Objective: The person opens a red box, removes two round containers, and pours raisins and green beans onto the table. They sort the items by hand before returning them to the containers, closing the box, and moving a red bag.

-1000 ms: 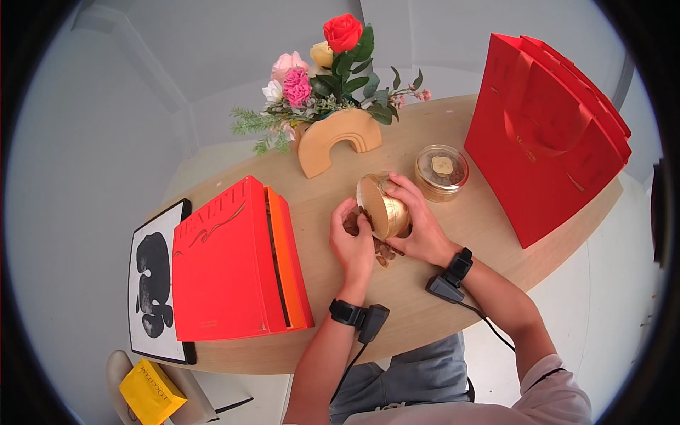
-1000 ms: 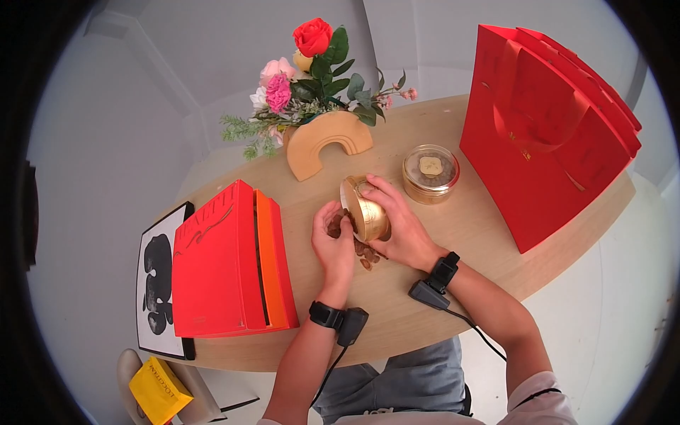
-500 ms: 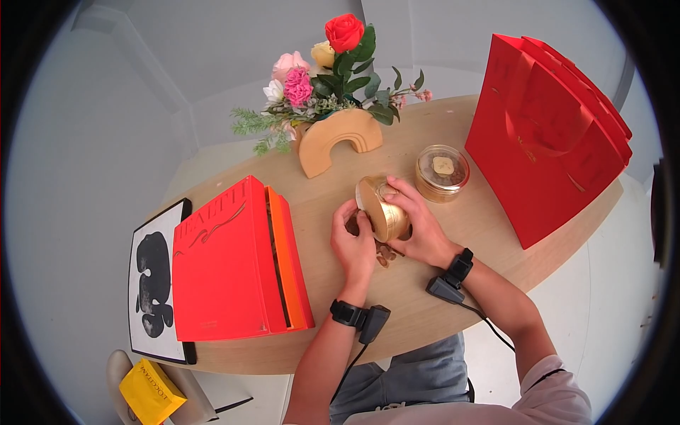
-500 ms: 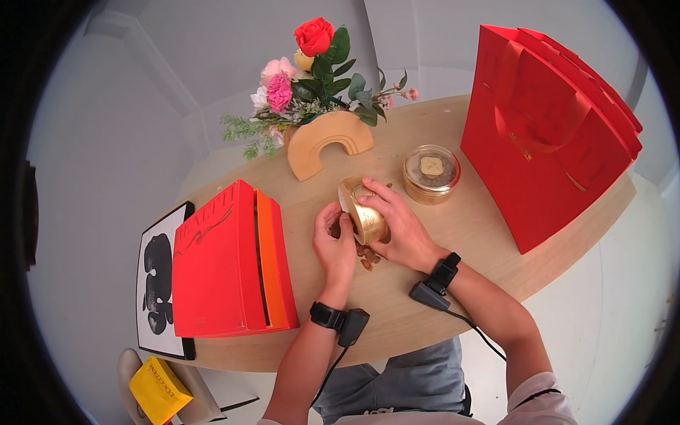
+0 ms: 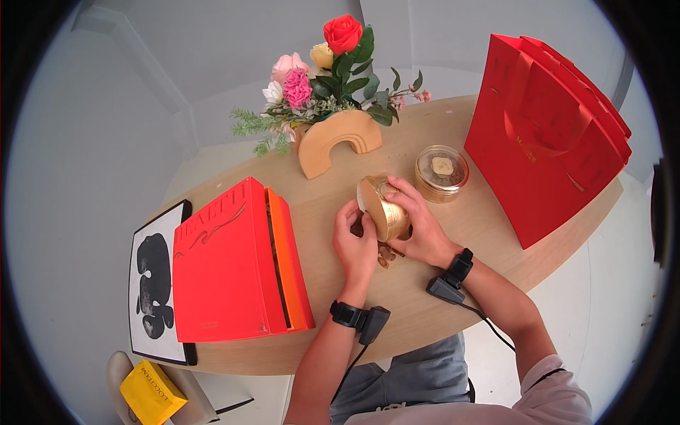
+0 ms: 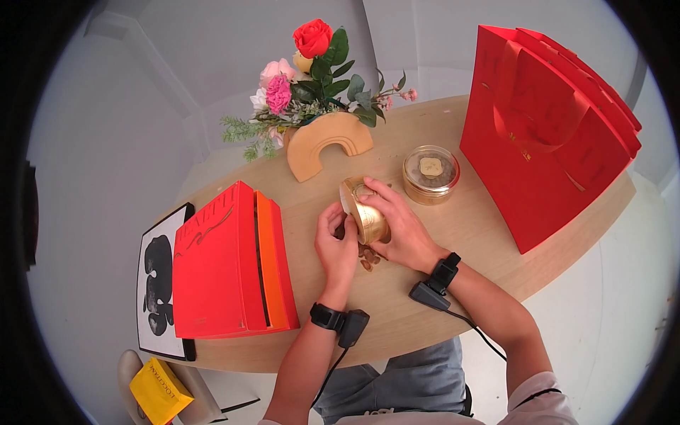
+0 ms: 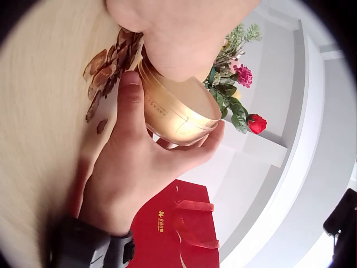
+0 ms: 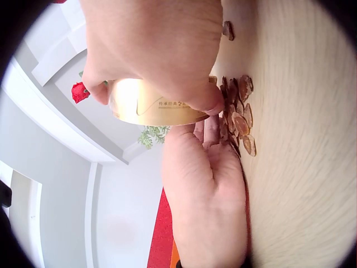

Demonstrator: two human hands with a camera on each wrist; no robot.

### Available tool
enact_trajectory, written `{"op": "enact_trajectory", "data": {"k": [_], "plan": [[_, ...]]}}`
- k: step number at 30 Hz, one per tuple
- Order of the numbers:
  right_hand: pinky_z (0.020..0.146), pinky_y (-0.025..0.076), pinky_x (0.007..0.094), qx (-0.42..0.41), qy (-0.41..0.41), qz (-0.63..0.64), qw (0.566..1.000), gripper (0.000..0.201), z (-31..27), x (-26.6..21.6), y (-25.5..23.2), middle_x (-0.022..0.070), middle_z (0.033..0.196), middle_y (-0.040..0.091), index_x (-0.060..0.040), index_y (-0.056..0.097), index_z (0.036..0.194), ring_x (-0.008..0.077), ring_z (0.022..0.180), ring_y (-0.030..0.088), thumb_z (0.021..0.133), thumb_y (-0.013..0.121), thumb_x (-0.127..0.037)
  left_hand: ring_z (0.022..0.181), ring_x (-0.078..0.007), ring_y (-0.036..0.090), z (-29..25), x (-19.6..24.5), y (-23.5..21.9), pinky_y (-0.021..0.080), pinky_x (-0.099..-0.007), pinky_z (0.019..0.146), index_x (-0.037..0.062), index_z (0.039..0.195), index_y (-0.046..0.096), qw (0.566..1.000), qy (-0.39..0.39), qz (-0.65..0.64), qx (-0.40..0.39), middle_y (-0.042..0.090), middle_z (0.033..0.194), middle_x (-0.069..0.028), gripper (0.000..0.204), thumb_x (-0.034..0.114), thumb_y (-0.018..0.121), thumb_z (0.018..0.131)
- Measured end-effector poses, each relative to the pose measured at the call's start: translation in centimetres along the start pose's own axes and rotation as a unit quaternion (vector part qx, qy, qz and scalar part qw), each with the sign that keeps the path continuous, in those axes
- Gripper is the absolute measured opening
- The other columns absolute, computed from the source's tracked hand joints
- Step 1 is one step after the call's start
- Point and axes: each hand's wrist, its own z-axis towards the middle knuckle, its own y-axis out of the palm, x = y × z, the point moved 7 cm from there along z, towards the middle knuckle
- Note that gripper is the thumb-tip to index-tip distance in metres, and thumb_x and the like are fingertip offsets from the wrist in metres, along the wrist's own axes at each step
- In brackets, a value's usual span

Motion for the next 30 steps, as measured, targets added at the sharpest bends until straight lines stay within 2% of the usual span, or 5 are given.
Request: {"op": "enact_trajectory", "data": {"k": [13, 20, 25, 30], "plan": [[0.119, 0.043, 0.0455, -0.006, 0.021, 0.000, 1.000, 0.095, -0.19, 0.37, 0.05, 0.0173, 0.164, 0.039, -0.0143, 0.043, 0.147, 0.0389, 0.146, 0.044, 0.065, 0.089, 0.002, 0.116, -0.0268, 0.070, 0.17, -0.56, -0.45, 0.055, -0.0370, 0.100, -0.0051, 0.131, 0.061, 1.000, 0.002, 0.023, 0.014, 0.071, 0.125, -0.0186, 0.032, -0.005, 0.049, 0.102], [0.119, 0.043, 0.0455, -0.004, 0.016, -0.001, 1.000, 0.096, -0.14, 0.30, 0.03, 0.0175, 0.164, 0.039, -0.0146, 0.043, 0.148, 0.0390, 0.146, 0.044, 0.065, 0.089, 0.001, 0.113, -0.0257, 0.071, 0.19, -0.44, -0.48, 0.055, -0.0365, 0.099, -0.0046, 0.131, 0.061, 1.000, -0.011, -0.002, 0.014, 0.072, 0.123, -0.0183, 0.030, -0.001, 0.053, 0.102], [0.118, 0.043, 0.0462, -0.004, 0.014, 0.000, 1.000, 0.095, -0.18, 0.29, 0.01, 0.0186, 0.164, 0.038, -0.0141, 0.042, 0.148, 0.0401, 0.146, 0.044, 0.067, 0.090, 0.000, 0.110, -0.0248, 0.072, 0.03, -0.04, -0.23, 0.056, -0.0368, 0.097, -0.0054, 0.130, 0.061, 0.999, 0.006, 0.034, 0.009, 0.072, 0.123, -0.0181, 0.030, -0.001, 0.059, 0.100], [0.118, 0.044, 0.0464, -0.002, 0.017, -0.001, 1.000, 0.095, -0.21, 0.39, 0.01, 0.0188, 0.164, 0.038, -0.0144, 0.042, 0.148, 0.0407, 0.146, 0.044, 0.067, 0.090, 0.000, 0.110, -0.0249, 0.071, 0.09, -0.56, -0.46, 0.056, -0.0363, 0.097, -0.0054, 0.130, 0.061, 1.000, -0.007, 0.027, 0.008, 0.071, 0.123, -0.0182, 0.031, -0.003, 0.059, 0.099]]}}
